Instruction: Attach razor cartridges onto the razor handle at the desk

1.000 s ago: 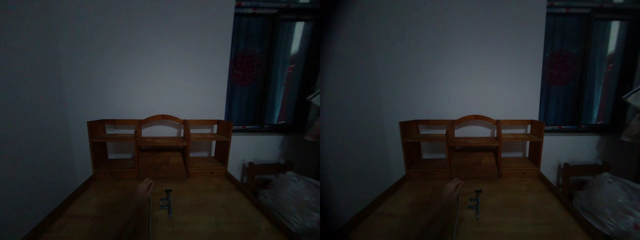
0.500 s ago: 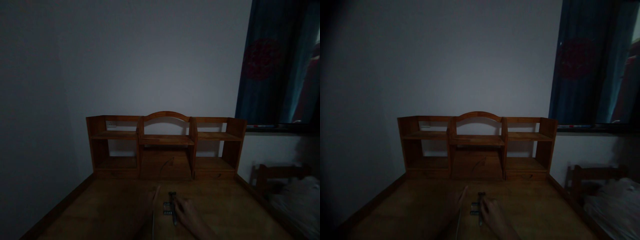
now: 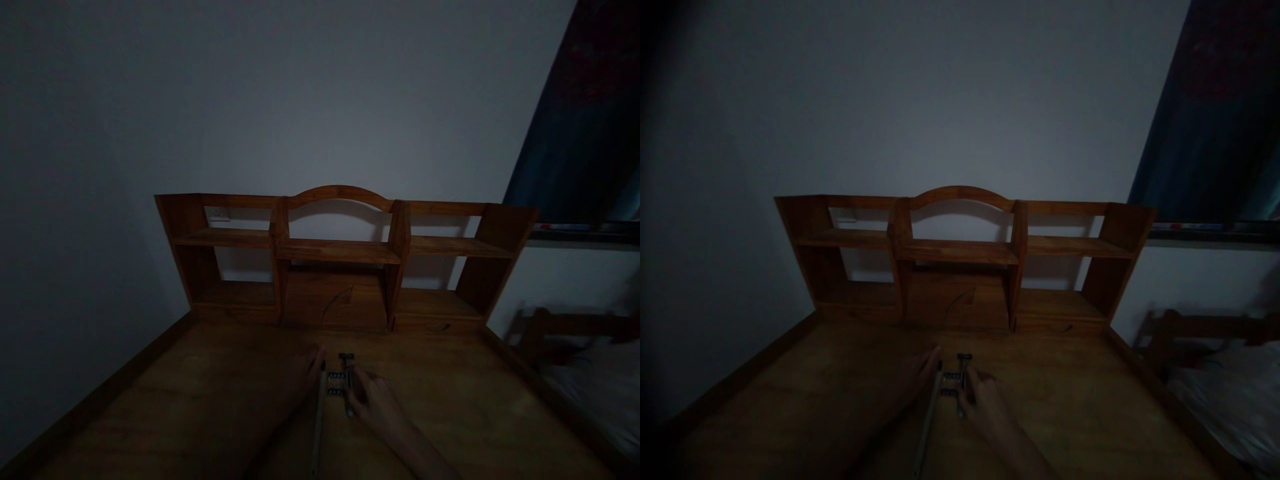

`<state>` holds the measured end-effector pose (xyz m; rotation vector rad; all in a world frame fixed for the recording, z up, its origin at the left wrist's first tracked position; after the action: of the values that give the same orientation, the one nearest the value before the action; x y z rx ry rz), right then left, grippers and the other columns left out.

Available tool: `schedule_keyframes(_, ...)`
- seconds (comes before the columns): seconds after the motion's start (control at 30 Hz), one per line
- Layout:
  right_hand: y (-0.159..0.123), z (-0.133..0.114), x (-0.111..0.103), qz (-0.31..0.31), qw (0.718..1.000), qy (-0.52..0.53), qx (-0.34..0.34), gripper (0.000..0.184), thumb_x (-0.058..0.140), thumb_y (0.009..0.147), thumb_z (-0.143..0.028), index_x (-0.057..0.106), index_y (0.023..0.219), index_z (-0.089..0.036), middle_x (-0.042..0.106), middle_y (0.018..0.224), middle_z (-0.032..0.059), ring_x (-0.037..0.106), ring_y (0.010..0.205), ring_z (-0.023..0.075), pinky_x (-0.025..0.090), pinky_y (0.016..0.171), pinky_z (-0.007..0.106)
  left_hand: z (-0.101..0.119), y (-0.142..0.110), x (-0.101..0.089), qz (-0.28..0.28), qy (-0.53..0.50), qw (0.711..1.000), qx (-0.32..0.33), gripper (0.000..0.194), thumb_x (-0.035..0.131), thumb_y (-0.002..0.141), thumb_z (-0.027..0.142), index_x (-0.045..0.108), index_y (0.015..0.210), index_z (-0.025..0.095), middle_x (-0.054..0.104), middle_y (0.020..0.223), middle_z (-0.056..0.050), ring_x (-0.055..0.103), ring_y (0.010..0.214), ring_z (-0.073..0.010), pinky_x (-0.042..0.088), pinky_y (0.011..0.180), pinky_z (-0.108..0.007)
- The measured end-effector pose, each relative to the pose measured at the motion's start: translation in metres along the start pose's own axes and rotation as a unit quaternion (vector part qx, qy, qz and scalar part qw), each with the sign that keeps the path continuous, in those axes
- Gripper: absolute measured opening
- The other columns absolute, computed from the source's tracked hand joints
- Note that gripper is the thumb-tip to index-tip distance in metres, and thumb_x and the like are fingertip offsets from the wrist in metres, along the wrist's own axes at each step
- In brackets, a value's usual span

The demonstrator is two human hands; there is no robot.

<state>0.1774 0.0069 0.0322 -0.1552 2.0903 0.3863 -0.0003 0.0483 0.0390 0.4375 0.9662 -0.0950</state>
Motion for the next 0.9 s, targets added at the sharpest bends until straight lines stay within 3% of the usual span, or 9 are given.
schedule_keyframes(0.4,-0.002,-0.001,0.000,0.008,0.999,0.020,-0.030,0.046,0.043,0.085,-0.025,0.045,0.131,-0.022,0.068,0.097,0.0069,0.065,0.081,0.0197,0.042,0.068,0.026,-0.004,0.005,0.005,0.028,-0.055,0.998,-0.009,0.037,0.033,0.094,0.036,0.063,0.111,0.022,0.069,0.109,-0.004,0.065,0.097,-0.0172,0.048,0.088,-0.027)
schedule_keyframes(0.63,-0.001,0.003,0.001,0.013,0.999,-0.015,-0.025,0.048,0.042,0.084,-0.023,0.044,0.132,-0.022,0.068,0.090,0.0062,0.064,0.075,0.0199,0.042,0.065,0.026,-0.020,0.009,0.017,0.028,-0.070,0.997,-0.016,0.032,0.041,0.091,0.033,0.061,0.115,0.027,0.066,0.115,-0.001,0.063,0.102,-0.0171,0.048,0.091,-0.030)
schedule_keyframes(0.9,-0.001,0.000,-0.002,0.017,0.999,-0.004,-0.033,0.047,0.040,0.085,-0.023,0.045,0.132,-0.022,0.068,0.092,0.0071,0.065,0.078,0.0197,0.044,0.068,0.026,-0.021,0.010,0.018,0.053,-0.055,0.997,0.031,0.029,0.043,0.090,0.029,0.061,0.113,0.028,0.065,0.115,-0.001,0.060,0.104,-0.0172,0.047,0.092,-0.031)
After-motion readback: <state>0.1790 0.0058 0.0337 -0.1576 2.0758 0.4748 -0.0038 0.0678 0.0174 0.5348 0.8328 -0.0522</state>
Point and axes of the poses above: each hand's wrist, its own y-axis towards the middle knuckle, its own x-axis out of the palm, z = x × y, the point moved 6 cm from there along y, towards the middle knuckle
